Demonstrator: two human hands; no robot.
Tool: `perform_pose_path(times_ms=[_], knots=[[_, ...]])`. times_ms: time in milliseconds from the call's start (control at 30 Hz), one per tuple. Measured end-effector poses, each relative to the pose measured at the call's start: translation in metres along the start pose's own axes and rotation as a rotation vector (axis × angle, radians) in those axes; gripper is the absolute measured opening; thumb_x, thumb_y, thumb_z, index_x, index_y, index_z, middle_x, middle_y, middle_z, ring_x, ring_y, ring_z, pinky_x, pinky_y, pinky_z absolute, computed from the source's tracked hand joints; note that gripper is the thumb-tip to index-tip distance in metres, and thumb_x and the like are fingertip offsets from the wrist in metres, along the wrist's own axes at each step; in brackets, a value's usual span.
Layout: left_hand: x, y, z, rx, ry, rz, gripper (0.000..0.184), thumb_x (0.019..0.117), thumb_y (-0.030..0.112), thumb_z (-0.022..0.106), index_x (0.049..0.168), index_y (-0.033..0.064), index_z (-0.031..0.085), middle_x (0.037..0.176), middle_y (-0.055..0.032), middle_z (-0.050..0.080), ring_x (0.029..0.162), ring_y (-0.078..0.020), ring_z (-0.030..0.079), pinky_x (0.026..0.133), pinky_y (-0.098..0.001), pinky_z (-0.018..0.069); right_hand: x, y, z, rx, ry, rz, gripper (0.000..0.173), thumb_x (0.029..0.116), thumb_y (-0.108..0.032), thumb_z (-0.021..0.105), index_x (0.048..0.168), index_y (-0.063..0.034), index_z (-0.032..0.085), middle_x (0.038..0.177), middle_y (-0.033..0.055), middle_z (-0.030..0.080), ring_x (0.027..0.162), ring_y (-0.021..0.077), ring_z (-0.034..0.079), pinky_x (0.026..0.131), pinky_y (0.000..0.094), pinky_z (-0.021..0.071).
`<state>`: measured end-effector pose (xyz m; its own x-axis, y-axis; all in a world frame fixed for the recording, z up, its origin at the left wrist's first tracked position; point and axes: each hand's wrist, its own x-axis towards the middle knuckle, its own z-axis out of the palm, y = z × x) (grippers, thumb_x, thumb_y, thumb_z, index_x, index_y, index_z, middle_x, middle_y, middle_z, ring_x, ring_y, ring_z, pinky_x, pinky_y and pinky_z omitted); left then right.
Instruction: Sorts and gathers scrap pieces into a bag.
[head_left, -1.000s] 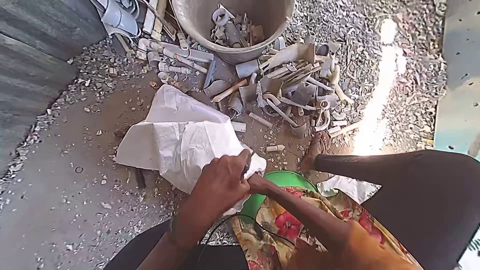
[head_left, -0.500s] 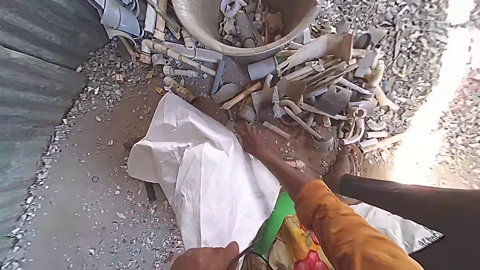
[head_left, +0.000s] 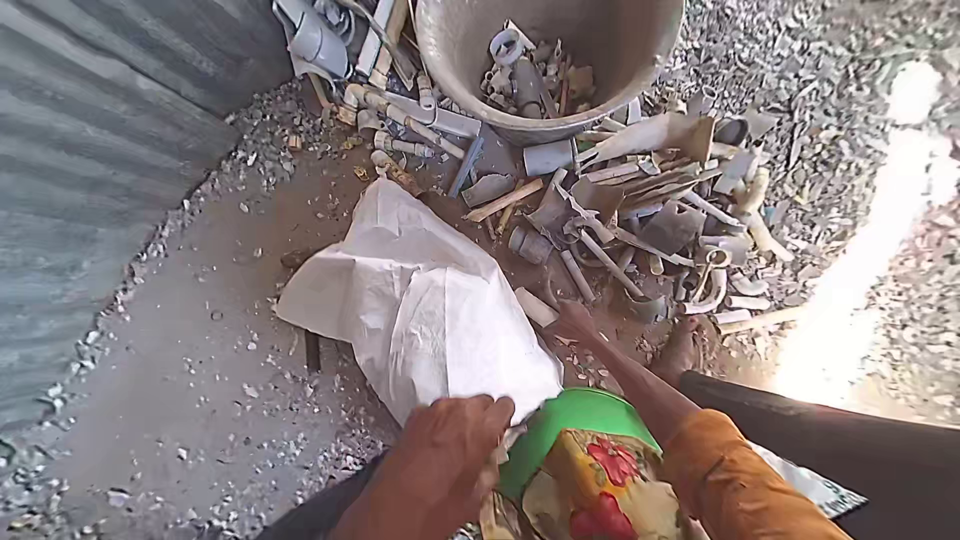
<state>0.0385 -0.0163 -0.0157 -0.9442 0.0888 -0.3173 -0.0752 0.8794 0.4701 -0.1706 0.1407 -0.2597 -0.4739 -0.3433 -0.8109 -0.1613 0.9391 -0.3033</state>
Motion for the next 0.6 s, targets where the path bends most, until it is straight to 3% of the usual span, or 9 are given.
perform_pose_path(times_ms=[67, 133, 200, 267, 333, 400, 500, 600], knots=[[0.007, 0.006, -0.001, 0.022, 0.03, -0.04, 0.016, 0.0743, 0.012, 0.079, 0.085, 0.0078, 0.067, 0.069, -0.0094, 0.062, 0.062, -0.0317, 0.066, 0.049, -0.0497, 0.05, -0.035, 0.037, -0.005, 0.182, -0.007, 0.073, 0.058, 0.0814, -0.03, 0.083, 0.124, 0.0045, 0.063, 0.122, 0.0252, 0.065, 0.114, 0.0373, 0.062, 0.097, 0.0567, 0.048], [0.015, 0.011, -0.01, -0.013, 0.011, -0.114, 0.015, 0.0831, 0.015, 0.075, 0.093, 0.0058, 0.068, 0.075, -0.0133, 0.065, 0.071, -0.0365, 0.068, 0.057, -0.0552, 0.0504, -0.073, 0.075, -0.004, 0.427, 0.01, 0.121, 0.045, 0.0821, -0.022, 0.082, 0.115, 0.0028, 0.064, 0.101, 0.0186, 0.067, 0.088, 0.0284, 0.066, 0.077, 0.0485, 0.0549], [0.021, 0.015, -0.011, -0.064, 0.022, -0.169, 0.016, 0.088, 0.016, 0.071, 0.099, 0.0048, 0.069, 0.08, -0.0153, 0.067, 0.079, -0.0382, 0.068, 0.064, -0.0577, 0.0508, -0.127, 0.099, -0.002, 0.679, -0.051, 0.18, 0.031, 0.0874, -0.011, 0.074, 0.113, 0.0005, 0.062, 0.087, 0.0108, 0.066, 0.072, 0.0189, 0.065, 0.065, 0.0377, 0.0557], [0.031, 0.017, -0.007, -0.083, 0.038, -0.208, 0.014, 0.0914, 0.019, 0.07, 0.099, 0.0069, 0.068, 0.08, -0.0127, 0.066, 0.08, -0.0345, 0.067, 0.066, -0.054, 0.0505, -0.179, 0.113, 0.0, 0.873, -0.121, 0.233, 0.016, 0.0924, -0.007, 0.061, 0.108, -0.0024, 0.058, 0.077, 0.0069, 0.065, 0.061, 0.0156, 0.064, 0.056, 0.0328, 0.0562], [0.036, 0.019, 0.002, -0.063, 0.051, -0.204, 0.012, 0.092, 0.018, 0.07, 0.099, 0.0083, 0.068, 0.077, -0.0109, 0.065, 0.076, -0.032, 0.067, 0.062, -0.0507, 0.0499, -0.225, 0.112, 0.012, 1.01, -0.189, 0.29, 0.011, 0.0977, -0.009, 0.048, 0.1, -0.0062, 0.058, 0.072, 0.0046, 0.065, 0.056, 0.0131, 0.063, 0.051, 0.0292, 0.0548], [0.039, 0.023, 0.008, -0.024, 0.006, -0.187, 0.011, 0.0929, 0.016, 0.068, 0.101, 0.0083, 0.068, 0.078, -0.0113, 0.065, 0.077, -0.0321, 0.067, 0.063, -0.0496, 0.0505, -0.245, 0.103, 0.031, 1.095, -0.269, 0.349, 0.019, 0.1017, -0.016, 0.041, 0.1, -0.0082, 0.058, 0.072, 0.0052, 0.066, 0.055, 0.0129, 0.063, 0.049, 0.0278, 0.0548], [0.043, 0.026, 0.016, 0.013, -0.086, -0.188, 0.014, 0.0929, 0.017, 0.068, 0.104, 0.0081, 0.068, 0.083, -0.0127, 0.066, 0.083, -0.0333, 0.067, 0.066, -0.0501, 0.0506, -0.231, 0.072, 0.065, 1.122, -0.29, 0.345, 0.021, 0.106, -0.02, 0.042, 0.108, -0.0071, 0.059, 0.077, 0.0056, 0.064, 0.058, 0.0127, 0.061, 0.051, 0.0277, 0.0526], [0.044, 0.021, 0.021, 0.025, -0.033, -0.169, 0.017, 0.0869, 0.018, 0.074, 0.1, 0.009, 0.068, 0.079, -0.0117, 0.066, 0.078, -0.033, 0.066, 0.063, -0.0505, 0.0492, -0.197, 0.009, 0.083, 1.111, -0.32, 0.17, 0.018, 0.1059, -0.019, 0.047, 0.11, -0.0056, 0.058, 0.079, 0.0045, 0.064, 0.059, 0.0115, 0.06, 0.052, 0.0271, 0.0519]])
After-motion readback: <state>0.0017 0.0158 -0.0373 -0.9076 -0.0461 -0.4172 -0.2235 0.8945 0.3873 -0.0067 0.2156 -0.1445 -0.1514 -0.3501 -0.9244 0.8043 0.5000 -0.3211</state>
